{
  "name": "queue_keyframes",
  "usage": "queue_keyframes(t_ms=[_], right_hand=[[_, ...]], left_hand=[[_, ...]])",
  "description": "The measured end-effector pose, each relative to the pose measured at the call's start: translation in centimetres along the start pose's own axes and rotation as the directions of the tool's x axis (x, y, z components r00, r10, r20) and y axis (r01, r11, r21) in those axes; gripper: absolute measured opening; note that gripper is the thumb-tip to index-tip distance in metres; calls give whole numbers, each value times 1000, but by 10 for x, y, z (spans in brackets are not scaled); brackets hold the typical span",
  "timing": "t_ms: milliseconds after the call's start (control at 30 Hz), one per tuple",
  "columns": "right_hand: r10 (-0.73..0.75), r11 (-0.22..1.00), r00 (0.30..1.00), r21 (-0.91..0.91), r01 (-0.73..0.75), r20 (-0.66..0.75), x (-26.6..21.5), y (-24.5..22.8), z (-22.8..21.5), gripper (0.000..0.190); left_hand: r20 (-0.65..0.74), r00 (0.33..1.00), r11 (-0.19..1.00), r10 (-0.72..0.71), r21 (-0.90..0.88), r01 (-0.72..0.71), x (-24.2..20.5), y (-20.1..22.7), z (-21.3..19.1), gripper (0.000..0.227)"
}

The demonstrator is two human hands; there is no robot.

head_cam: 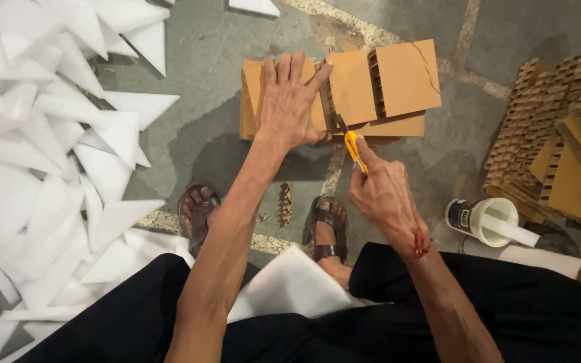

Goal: The person sits on the floor and uses a yellow utility knife to cut a stack of brown corrugated cardboard sheets into smaller rectangular pieces. They repeatedly score and snap the cardboard, separating the cut sections and stacking them.

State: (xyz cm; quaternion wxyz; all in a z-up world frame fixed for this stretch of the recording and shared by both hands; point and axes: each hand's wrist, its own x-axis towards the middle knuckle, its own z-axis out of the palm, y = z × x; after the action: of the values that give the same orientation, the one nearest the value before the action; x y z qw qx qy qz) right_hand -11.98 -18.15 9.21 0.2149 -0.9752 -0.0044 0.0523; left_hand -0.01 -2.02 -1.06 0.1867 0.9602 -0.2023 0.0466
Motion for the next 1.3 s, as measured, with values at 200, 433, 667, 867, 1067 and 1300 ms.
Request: queue_keyframes(t_ms=[200, 433, 667, 867, 1067, 1300], right_hand=[[-57, 998, 998, -28, 56, -23, 4, 8, 8, 50], [-55, 998, 997, -16, 55, -47, -4, 14, 28, 52], [15, 995, 991, 100, -2, -132, -21, 23, 13, 43], [-17, 991, 956, 123, 55, -292, -28, 29, 1, 42], [-141, 988, 966, 24, 150, -218, 9, 24, 6, 43], [-153, 988, 985, -27, 151, -86, 34, 11, -12, 41]], left_hand=[[-21, 1000, 1000, 10, 26, -10, 4, -1, -3, 127], [-48, 999, 1000, 21, -22, -22, -1, -1, -3, 124], [2, 1000, 1000, 11, 20, -11, -3, -1, -7, 127], [37, 999, 1000, 3, 14, -3, -4, 5, -13, 129], [-2, 1000, 1000, 14, 10, -14, 1, 0, -9, 126], [-27, 999, 1000, 20, 24, -19, 0, -4, -2, 120]])
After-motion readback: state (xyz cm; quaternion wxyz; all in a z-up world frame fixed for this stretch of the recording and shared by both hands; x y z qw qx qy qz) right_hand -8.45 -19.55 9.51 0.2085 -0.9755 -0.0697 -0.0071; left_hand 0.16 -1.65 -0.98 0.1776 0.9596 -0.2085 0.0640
